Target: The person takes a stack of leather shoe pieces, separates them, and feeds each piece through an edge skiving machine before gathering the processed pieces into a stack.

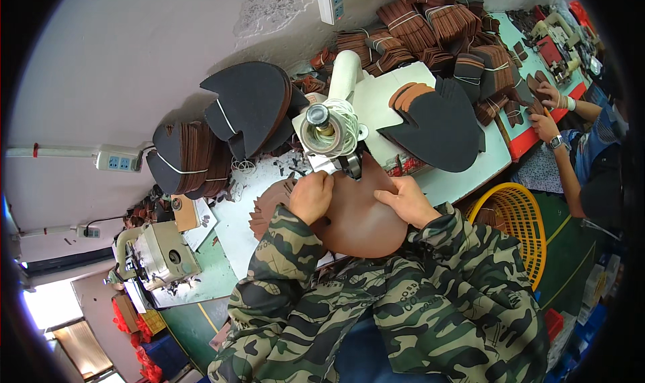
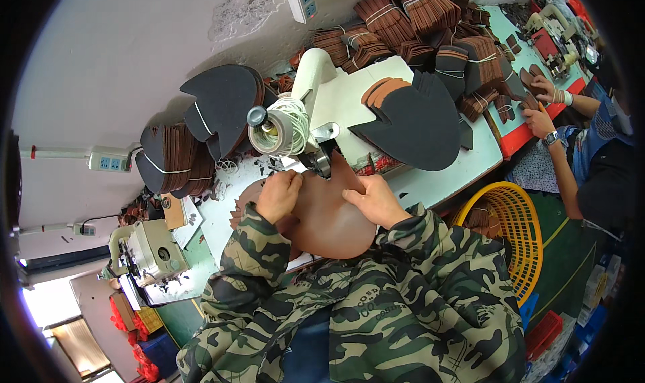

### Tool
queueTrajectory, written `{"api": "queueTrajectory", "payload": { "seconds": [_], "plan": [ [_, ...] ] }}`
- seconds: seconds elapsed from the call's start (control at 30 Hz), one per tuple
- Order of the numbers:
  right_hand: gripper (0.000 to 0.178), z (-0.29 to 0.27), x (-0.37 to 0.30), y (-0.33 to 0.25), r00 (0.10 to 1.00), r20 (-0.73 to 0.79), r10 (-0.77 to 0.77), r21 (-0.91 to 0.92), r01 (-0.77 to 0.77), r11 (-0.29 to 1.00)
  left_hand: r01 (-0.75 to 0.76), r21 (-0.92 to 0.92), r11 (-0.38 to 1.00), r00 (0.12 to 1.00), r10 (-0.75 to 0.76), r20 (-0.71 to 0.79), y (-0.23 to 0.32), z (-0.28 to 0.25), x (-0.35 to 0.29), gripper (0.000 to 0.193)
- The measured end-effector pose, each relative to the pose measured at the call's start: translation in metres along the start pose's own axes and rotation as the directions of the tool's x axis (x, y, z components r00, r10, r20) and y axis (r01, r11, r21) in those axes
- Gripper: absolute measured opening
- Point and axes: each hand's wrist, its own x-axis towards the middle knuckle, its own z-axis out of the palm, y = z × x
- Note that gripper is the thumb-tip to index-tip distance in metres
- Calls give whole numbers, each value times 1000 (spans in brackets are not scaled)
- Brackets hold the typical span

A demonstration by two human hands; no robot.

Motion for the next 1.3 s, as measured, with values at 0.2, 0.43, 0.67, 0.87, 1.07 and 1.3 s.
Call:
{"api": "queueTrajectory", "payload": {
  "seconds": [0.2, 0.43, 0.67, 0.87, 1.07, 1.3],
  "plan": [
    [27, -1, -39, -18, 800, 381, 464, 218, -566, 795, 41, -212, 976, 978, 5, 211, 7, -9, 24, 25],
    [28, -73, -65, -84, 887, -406, -221, 51, 264, 963, 83, 664, 743, 994, -14, -108, -87, -49, -7, 25],
    [46, -87, -16, -35, 867, -89, -490, -929, 105, 355, -1, 600, 800, 1000, 10, -12, -133, -34, -33, 31],
    [48, -58, -20, -39, 864, 51, -501, -738, 371, 564, 21, 627, 779, 993, -90, 78, -74, -48, -44, 30],
    [54, -16, -25, -25, 870, 462, -172, 67, 159, 985, -322, -336, 885, 765, 453, 459, 12, -60, -60, 20],
    [24, -3, -10, 4, 987, 103, 123, 100, -134, 986, 5, 181, 984, 998, -16, 61, 22, -19, -31, 14]
  ]
}}
